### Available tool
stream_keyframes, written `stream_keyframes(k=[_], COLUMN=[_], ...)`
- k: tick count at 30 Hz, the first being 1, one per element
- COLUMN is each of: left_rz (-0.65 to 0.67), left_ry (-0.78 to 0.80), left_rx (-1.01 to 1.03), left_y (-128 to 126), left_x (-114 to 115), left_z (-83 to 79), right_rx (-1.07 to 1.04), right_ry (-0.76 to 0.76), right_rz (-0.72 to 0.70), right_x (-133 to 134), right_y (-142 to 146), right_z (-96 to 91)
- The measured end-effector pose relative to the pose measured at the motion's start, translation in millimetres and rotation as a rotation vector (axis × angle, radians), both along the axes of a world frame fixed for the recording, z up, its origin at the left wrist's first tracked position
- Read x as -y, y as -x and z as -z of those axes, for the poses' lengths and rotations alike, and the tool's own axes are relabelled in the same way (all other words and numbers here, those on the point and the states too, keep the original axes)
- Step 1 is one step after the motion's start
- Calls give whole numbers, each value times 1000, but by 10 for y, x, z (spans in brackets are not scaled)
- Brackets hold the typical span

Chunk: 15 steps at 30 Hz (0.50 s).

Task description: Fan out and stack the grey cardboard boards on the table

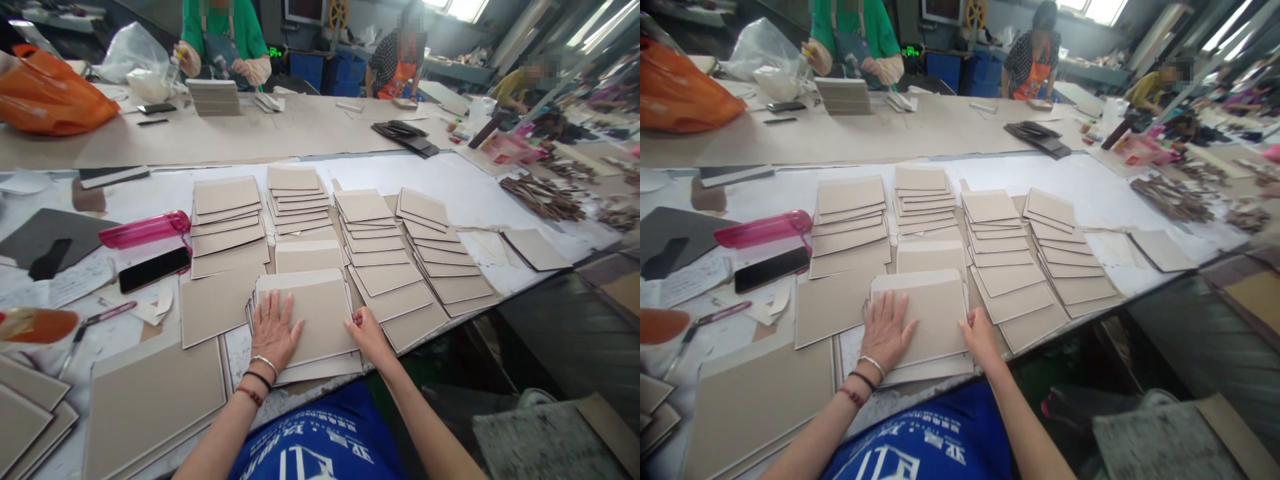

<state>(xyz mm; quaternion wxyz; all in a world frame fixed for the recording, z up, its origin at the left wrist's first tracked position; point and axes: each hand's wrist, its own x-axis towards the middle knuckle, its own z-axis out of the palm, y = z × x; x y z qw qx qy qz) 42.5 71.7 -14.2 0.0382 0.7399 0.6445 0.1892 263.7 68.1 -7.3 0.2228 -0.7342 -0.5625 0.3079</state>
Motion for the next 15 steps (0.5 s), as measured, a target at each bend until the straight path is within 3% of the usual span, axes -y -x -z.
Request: stream_keyframes(k=[4, 7, 11, 15], left_rz=[9, 8, 0, 6], left_ry=[30, 20, 25, 35], left_rx=[-60, -80, -57, -64], left_y=[-14, -9, -17, -17], left_x=[-23, -3, -7, -16], left_z=[103, 90, 60, 41], right_rx=[269, 526, 572, 564], right_ry=[4, -211, -421, -427], right_rz=[-89, -194, -500, -543], right_x=[-31, -169, -346, -352], right_y=[52, 210, 458, 534], right_z=[-176, -233, -55, 120])
